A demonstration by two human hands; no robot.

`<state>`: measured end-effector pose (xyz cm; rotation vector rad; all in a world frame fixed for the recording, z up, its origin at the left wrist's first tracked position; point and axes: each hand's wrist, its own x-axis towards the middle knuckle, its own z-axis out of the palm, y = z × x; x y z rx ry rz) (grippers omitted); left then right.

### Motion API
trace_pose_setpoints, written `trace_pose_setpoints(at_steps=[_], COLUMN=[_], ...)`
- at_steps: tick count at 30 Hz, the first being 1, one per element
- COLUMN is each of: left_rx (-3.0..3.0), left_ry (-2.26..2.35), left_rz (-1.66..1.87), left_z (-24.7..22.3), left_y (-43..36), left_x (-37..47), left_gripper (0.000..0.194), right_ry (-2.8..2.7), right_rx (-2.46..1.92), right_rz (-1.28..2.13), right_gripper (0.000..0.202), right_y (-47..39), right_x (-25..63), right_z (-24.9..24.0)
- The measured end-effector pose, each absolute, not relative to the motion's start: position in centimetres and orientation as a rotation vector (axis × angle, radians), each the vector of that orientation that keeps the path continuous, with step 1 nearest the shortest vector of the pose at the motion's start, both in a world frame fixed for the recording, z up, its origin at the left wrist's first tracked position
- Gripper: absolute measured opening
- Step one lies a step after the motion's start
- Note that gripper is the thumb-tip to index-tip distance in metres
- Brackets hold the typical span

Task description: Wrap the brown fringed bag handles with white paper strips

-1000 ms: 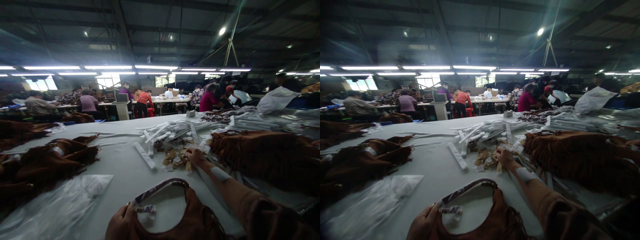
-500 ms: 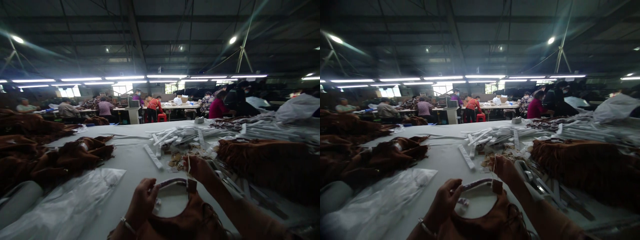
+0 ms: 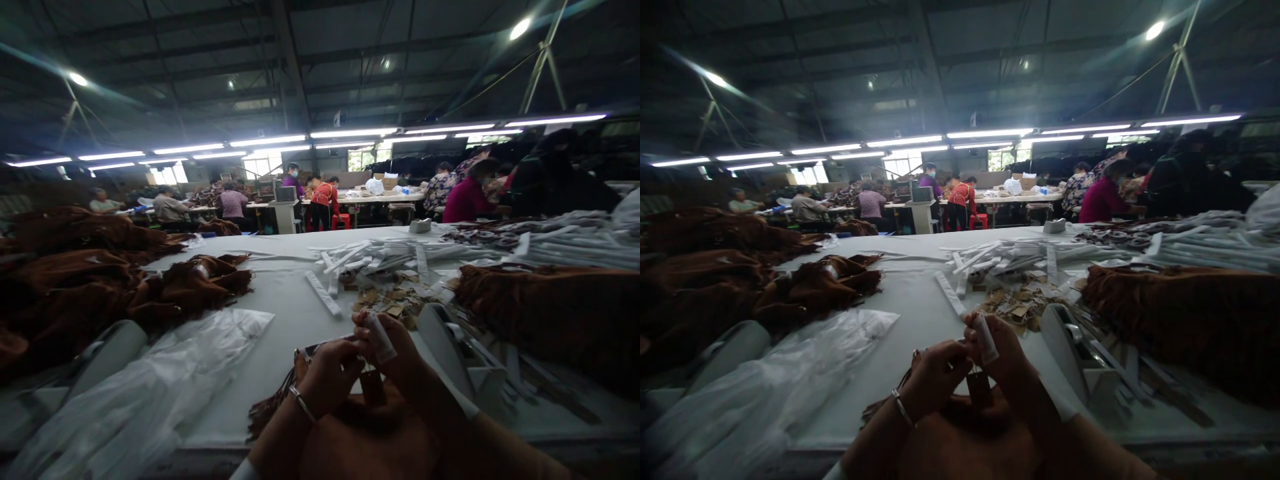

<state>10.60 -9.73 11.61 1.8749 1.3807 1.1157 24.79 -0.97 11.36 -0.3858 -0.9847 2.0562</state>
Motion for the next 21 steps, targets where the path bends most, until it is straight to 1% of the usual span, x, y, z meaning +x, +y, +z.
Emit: trace_pose_setpoints(at_steps=[2,4,5,7,9,10,12,16,19,21], left_rx=[1.884,1.934,1.979,2.082,2.203,2.264,2.345,2.3,2.325,2.357], left_ry=[1.44,1.504,1.547,1.651,1.708,1.697,1.598,1.408,1.476,1.545], left_rz=[1.107,1.094,1.081,1.018,0.861,0.778,0.682,0.65,0.644,0.688], left_z=[11.5,11.7,12.0,13.2,14.8,15.6,17.2,19.9,21.3,21.8], left_y=[-9.7,-9.7,-9.8,-9.8,-9.8,-9.7,-9.6,-9.4,-9.6,-9.9], left_x=[10.3,9.6,9.2,8.6,8.4,8.5,9.1,10.3,10.1,9.5], left_gripper=[0.022,0.023,0.021,0.019,0.018,0.018,0.018,0.012,0.012,0.014], right_ry=[-0.929,-0.942,-0.994,-1.127,-1.222,-1.253,-1.346,-1.537,-1.554,-1.563], right_rx=[-0.375,-0.45,-0.506,-0.567,-0.484,-0.411,-0.298,-0.247,-0.228,-0.227], right_rz=[2.05,1.977,1.926,1.864,1.916,1.947,1.95,1.897,1.91,1.904], right_gripper=[0.009,0.011,0.015,0.031,0.043,0.045,0.046,0.045,0.038,0.039], right_y=[-1.1,-1.2,-1.1,-1.1,-1.2,-1.4,-2.1,-4.1,-5.1,-5.4], right_x=[24.9,25.7,26.2,27.2,27.8,27.8,27.4,25.6,24.7,24.6], right_z=[11.0,10.2,9.7,8.5,7.5,7.3,7.5,9.5,10.5,10.6])
